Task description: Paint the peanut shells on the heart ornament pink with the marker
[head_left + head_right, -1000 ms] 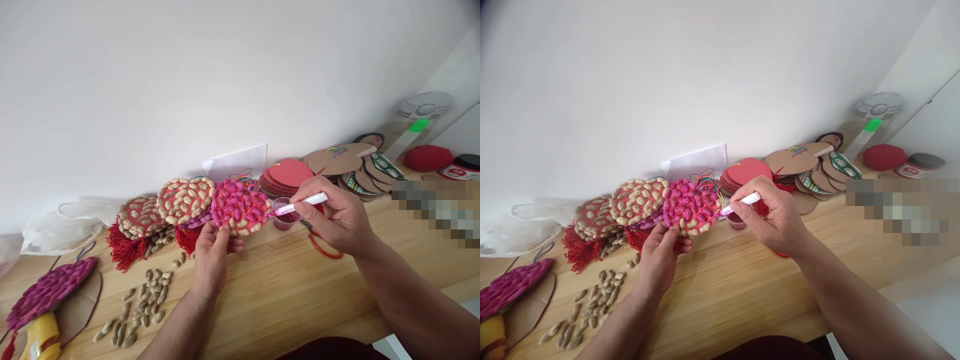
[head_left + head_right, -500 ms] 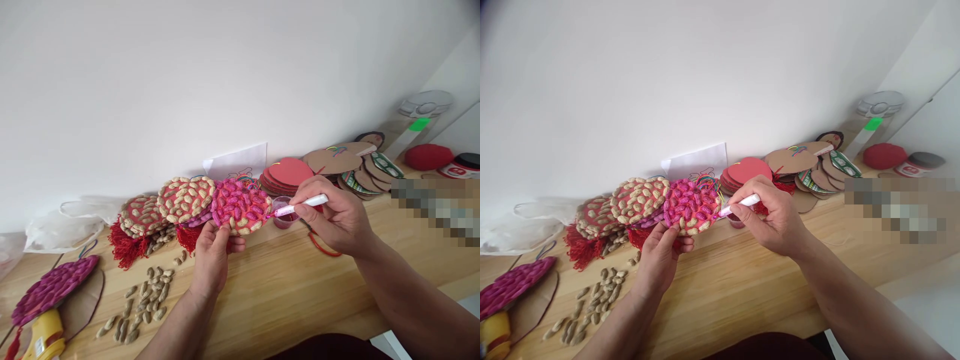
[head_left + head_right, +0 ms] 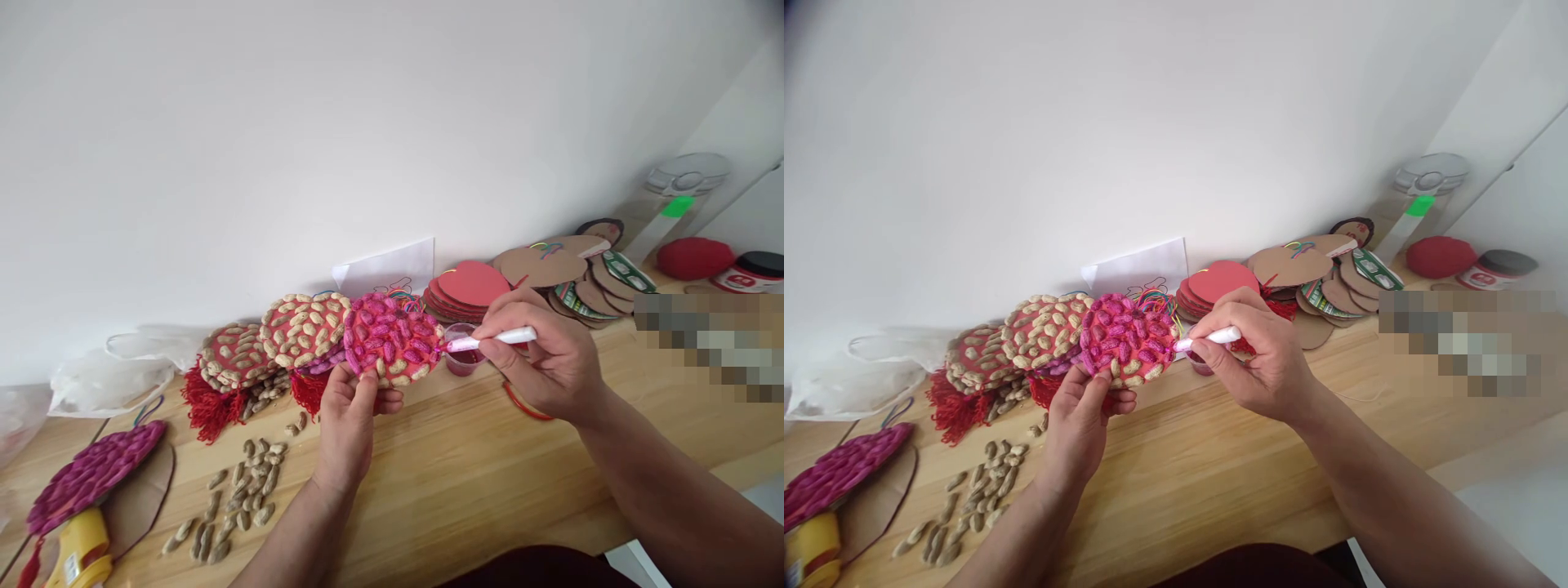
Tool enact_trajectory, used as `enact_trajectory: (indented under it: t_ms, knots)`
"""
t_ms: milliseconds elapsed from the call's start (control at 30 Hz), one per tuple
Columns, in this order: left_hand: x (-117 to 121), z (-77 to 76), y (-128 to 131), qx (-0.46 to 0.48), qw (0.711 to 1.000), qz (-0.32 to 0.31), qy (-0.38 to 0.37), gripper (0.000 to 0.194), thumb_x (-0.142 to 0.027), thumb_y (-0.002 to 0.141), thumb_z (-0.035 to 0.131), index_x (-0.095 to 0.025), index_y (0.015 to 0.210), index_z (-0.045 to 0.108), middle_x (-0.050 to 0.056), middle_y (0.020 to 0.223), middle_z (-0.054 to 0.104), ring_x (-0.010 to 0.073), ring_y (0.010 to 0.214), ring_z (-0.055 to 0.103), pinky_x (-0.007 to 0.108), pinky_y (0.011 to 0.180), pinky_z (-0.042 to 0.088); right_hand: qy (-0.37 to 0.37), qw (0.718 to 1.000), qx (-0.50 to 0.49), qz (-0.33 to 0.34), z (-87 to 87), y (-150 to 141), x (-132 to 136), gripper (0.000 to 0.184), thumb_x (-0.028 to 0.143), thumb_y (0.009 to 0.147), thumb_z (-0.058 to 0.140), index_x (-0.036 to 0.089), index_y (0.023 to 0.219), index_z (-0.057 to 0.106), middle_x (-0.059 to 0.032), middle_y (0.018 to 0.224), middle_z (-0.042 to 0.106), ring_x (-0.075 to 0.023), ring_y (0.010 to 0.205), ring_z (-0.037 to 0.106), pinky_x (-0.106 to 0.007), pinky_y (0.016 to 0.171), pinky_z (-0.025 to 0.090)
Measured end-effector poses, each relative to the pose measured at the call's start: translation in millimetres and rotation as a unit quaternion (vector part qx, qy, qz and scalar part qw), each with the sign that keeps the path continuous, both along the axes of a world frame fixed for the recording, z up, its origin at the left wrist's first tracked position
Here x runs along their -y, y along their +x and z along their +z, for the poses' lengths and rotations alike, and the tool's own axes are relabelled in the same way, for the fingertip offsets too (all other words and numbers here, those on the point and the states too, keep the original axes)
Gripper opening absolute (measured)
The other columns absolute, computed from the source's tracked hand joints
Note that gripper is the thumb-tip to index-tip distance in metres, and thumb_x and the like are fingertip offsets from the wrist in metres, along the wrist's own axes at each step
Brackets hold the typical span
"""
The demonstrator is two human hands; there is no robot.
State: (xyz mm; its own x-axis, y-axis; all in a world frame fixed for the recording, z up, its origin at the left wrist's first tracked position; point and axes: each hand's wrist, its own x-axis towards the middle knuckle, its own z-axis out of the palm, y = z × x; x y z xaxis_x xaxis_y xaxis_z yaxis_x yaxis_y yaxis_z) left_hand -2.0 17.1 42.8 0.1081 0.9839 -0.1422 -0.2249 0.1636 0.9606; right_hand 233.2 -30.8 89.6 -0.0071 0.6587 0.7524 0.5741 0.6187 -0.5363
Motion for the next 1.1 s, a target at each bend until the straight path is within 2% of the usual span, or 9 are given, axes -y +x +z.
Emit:
enact_trajectory:
  t_ms: [233,433,633,833,1000,1100]
  knots:
    - [-1.3,-1.7,-0.1,-0.01,1.0,0.004,0.015,0.036,-0.038,0.08,0.077,-0.018,0.101,0.056,-0.002,0.077,0.068,0.0138,0.057,0.069,0.026,0.056,0.058,0.016,0.999,0.014,-0.043,0.2,2.4,-1.2,0.017,0.013,0.087,0.068,0.027,0.097,0.068,-0.0052,0.084,0.068,-0.0229,0.085,0.06,-0.042,0.074,0.048]
    - [-2.4,-1.3,-0.6,0.026,1.0,-0.006,-0.011,0.037,-0.038,0.077,0.079,-0.017,0.097,0.056,-0.002,0.075,0.068,0.0117,0.055,0.067,0.023,0.054,0.055,-0.034,0.997,-0.071,0.008,-0.5,4.4,-0.1,0.01,0.02,0.092,0.066,0.027,0.099,0.069,-0.0049,0.088,0.066,-0.0216,0.084,0.06,-0.04,0.074,0.047]
    - [-0.8,1.0,-0.9,0.045,0.998,-0.023,-0.024,0.035,-0.036,0.076,0.08,-0.017,0.094,0.056,-0.002,0.069,0.068,0.0119,0.054,0.065,0.022,0.052,0.052,-0.06,0.991,-0.114,-0.022,-0.3,6.8,-1.9,0.005,0.029,0.094,0.065,0.025,0.094,0.069,-0.003,0.087,0.065,-0.0185,0.075,0.06,-0.036,0.069,0.045]
    - [-0.1,-0.3,-1.5,0.05,0.998,-0.017,-0.022,0.035,-0.036,0.076,0.08,-0.017,0.095,0.057,-0.002,0.072,0.068,0.0112,0.053,0.065,0.022,0.052,0.052,-0.062,0.991,-0.119,0.011,0.4,5.8,-1.3,0.006,0.031,0.095,0.064,0.027,0.094,0.068,-0.004,0.086,0.065,-0.0203,0.079,0.06,-0.038,0.072,0.048]
    - [-1.2,0.2,-0.9,0.054,0.998,-0.021,-0.03,0.037,-0.036,0.076,0.081,-0.017,0.095,0.057,-0.002,0.071,0.068,0.0117,0.053,0.065,0.022,0.053,0.053,-0.063,0.992,-0.11,-0.017,-4.1,8.4,-4.0,0.007,0.033,0.095,0.064,0.027,0.096,0.068,-0.0042,0.089,0.066,-0.0204,0.08,0.061,-0.039,0.073,0.048]
    - [-1.3,1.2,-0.8,0.055,0.998,-0.023,-0.033,0.037,-0.037,0.075,0.081,-0.017,0.094,0.057,-0.002,0.07,0.067,0.0126,0.054,0.066,0.023,0.052,0.053,-0.052,0.991,-0.122,-0.009,-3.2,8.6,-4.4,0.006,0.032,0.095,0.065,0.027,0.095,0.069,-0.0038,0.087,0.065,-0.0199,0.078,0.06,-0.038,0.072,0.047]
